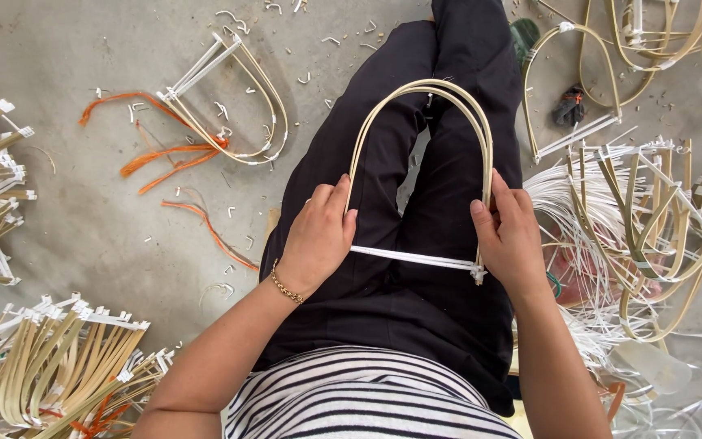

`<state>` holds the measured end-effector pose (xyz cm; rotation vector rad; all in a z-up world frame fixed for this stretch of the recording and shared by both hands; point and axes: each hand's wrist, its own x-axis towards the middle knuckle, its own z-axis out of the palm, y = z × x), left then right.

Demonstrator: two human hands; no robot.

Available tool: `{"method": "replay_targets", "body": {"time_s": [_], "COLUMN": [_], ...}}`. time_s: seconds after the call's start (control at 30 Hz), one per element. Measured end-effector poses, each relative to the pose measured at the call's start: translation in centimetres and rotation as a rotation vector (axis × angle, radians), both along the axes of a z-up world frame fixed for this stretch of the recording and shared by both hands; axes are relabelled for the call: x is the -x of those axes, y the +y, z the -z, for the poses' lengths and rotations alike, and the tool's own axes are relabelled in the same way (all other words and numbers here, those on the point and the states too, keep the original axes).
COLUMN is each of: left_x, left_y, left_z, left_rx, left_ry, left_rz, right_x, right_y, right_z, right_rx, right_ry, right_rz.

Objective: The recorder is assembling or binding curved bamboo/wood structural pieces using white plastic strips and cutting tools.

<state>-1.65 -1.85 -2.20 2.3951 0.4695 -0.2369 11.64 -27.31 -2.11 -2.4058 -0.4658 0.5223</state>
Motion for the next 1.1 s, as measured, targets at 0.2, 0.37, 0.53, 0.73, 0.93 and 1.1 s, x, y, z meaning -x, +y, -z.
{"method": "replay_targets", "body": {"time_s": [0.2, 0.37, 0.53, 0.73, 0.93, 1.1], "left_x": [0.1, 0.0, 0.2, 0.0, 0.0, 0.1], "left_y": [-0.3, -0.7, -0.8, -0.5, -0.4, -0.3], "left_z": [0.2, 0.3, 0.8, 0.5, 0.5, 0.7], "left_rx": [-0.082, -0.142, -0.194, -0.168, -0.174, -0.138], "left_ry": [-0.034, -0.005, -0.003, -0.030, -0.003, 0.032], "left_rz": [0.052, 0.062, 0.079, 0.088, 0.099, 0.096], "right_x": [-0.3, -0.5, -0.3, -0.6, -1.0, -1.1], "right_y": [0.3, 0.3, 0.4, -0.1, 0.3, 0.3], "right_z": [0.2, 0.8, 1.0, 1.1, 0.1, -0.2], "right_rx": [0.012, 0.036, 0.055, 0.024, 0.031, 0.044], "right_ry": [0.012, 0.024, 0.009, 0.014, 0.075, 0.103], "right_rz": [0.016, 0.026, 0.026, 0.006, 0.009, 0.023]}}
